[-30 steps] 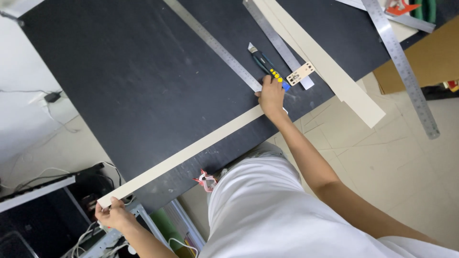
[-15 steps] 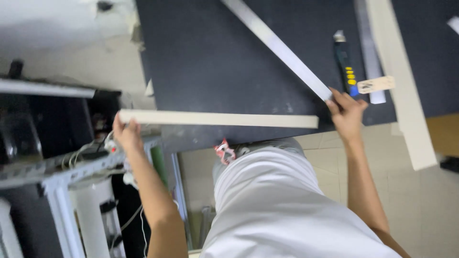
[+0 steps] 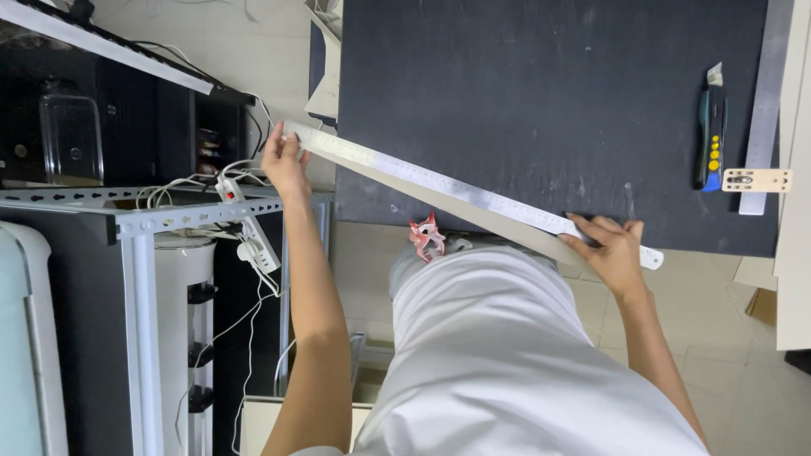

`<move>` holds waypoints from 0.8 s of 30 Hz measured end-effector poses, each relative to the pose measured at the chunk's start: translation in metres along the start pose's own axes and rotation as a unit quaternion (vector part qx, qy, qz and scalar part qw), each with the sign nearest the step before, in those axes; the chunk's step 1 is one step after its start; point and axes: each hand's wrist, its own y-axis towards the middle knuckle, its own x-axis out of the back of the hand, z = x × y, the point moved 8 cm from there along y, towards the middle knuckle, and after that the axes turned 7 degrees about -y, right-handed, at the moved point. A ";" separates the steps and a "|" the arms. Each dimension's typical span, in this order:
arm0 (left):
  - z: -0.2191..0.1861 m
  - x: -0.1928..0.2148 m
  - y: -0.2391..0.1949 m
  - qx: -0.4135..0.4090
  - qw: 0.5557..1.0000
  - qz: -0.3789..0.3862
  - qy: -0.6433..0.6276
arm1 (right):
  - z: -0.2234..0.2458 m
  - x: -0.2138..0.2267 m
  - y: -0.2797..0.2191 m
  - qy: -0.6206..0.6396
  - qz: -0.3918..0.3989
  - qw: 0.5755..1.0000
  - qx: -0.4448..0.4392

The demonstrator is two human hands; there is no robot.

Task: Measuring and cutting strips of material using a ruler and utility knife in a workshop.

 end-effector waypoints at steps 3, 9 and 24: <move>0.007 0.012 0.006 -0.036 0.999 -0.004 0.007 | 0.008 -0.004 -0.010 -0.041 -0.004 0.999 0.008; 0.029 0.025 0.032 -0.059 0.996 0.015 0.060 | -0.035 0.032 -0.041 -0.105 -0.040 0.988 -0.108; -0.035 -0.007 -0.023 0.009 0.995 0.022 0.097 | -0.095 -0.017 -0.123 0.545 -0.111 0.652 -0.516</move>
